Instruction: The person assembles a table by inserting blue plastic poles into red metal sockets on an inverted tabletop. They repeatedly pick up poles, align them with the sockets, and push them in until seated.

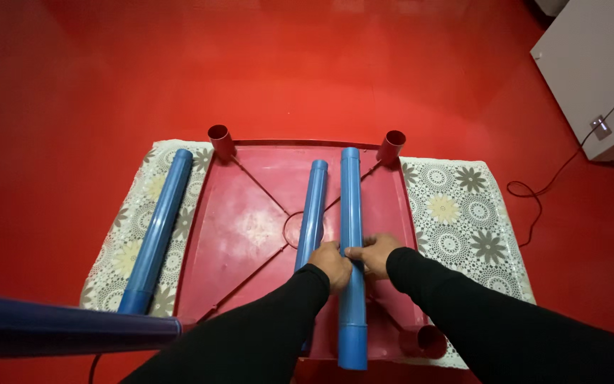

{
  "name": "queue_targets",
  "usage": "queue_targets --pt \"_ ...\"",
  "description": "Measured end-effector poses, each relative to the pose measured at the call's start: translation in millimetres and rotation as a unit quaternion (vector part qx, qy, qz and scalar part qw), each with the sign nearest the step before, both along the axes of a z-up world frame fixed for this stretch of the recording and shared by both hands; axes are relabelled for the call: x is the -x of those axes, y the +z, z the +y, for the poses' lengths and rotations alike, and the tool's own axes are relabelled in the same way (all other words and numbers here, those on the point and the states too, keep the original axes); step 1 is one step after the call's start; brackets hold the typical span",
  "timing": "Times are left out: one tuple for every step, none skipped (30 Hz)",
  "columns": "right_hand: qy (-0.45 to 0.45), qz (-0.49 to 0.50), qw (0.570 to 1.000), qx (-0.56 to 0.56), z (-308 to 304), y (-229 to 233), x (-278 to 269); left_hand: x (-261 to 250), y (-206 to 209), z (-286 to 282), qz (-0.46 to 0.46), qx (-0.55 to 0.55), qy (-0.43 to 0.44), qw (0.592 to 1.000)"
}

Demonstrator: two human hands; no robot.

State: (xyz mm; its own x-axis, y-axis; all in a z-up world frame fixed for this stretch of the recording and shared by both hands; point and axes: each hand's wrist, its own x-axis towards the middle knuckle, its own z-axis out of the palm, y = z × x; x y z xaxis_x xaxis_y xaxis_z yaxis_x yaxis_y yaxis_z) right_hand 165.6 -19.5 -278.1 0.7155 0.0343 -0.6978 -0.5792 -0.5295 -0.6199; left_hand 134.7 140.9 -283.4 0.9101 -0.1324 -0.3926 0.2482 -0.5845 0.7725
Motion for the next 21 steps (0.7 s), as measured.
queue_targets --pt "-0.003 -0.004 1.0 -0.012 -1 -8 -2 -2 -4 -1 -0.005 -0.01 -0.003 1.0" --pt "-0.006 -0.009 1.0 -0.023 0 -17 -3 -4 -9 -1 -0.011 -0.021 -0.005 1.0" --pt "-0.009 -0.011 0.999 -0.035 -1 -25 -4 -4 -14 -2 -0.014 -0.031 -0.008 0.999" --pt "-0.003 -0.017 1.0 -0.018 -3 -32 -5 -5 -19 -3 -0.006 -0.03 -0.003 1.0" --pt "0.004 -0.021 1.0 -0.003 -3 -39 -6 -6 -24 -4 0.004 -0.031 0.001 0.999" --pt "0.011 -0.025 1.0 0.012 -3 -46 -9 -7 -29 -5 0.014 -0.032 0.006 0.999" --pt "0.02 -0.029 0.999 0.023 -3 -51 -11 -7 -33 -6 0.008 -0.036 0.004 0.999" --pt "0.029 -0.032 0.999 0.034 -2 -56 -13 -7 -37 -7 0.003 -0.039 0.001 0.999" --pt "0.038 -0.035 0.998 0.045 -1 -59 -13 -7 -41 -7 -0.002 -0.042 -0.001 0.999" --pt "0.039 -0.037 0.998 0.037 -1 -62 -13 -7 -43 -6 0.004 -0.047 -0.003 0.999" --pt "0.04 -0.039 0.998 0.029 -1 -63 -13 -8 -45 -6 0.01 -0.05 -0.005 0.999" --pt "0.041 -0.041 0.998 0.022 0 -64 -12 -8 -46 -5 0.016 -0.054 -0.006 0.998" --pt "0.042 -0.04 0.998 0.026 1 -63 -12 -9 -47 -5 0.017 -0.057 -0.009 0.998" --pt "0.043 -0.039 0.998 0.031 2 -62 -12 -9 -46 -5 0.019 -0.061 -0.012 0.998" --pt "0.045 -0.039 0.998 0.035 4 -61 -12 -8 -46 -4 0.019 -0.065 -0.014 0.998" --pt "0.044 -0.037 0.997 0.041 5 -59 -11 -8 -45 -3 0.029 -0.062 -0.013 0.998" --pt "0.044 -0.035 0.997 0.048 4 -56 -9 -7 -44 -3 0.039 -0.059 -0.012 0.997" --pt "0.044 -0.032 0.997 0.054 4 -53 -8 -7 -42 -2 0.05 -0.057 -0.01 0.997" --pt "0.045 -0.027 0.997 0.061 5 -50 -7 -7 -41 -3 0.053 -0.055 -0.01 0.997" --pt "0.045 -0.021 0.996 0.068 6 -47 -8 -7 -40 -3 0.057 -0.054 -0.01 0.997" --pt "0.047 -0.016 0.996 0.075 8 -45 -8 -7 -39 -3 0.061 -0.054 -0.009 0.997"
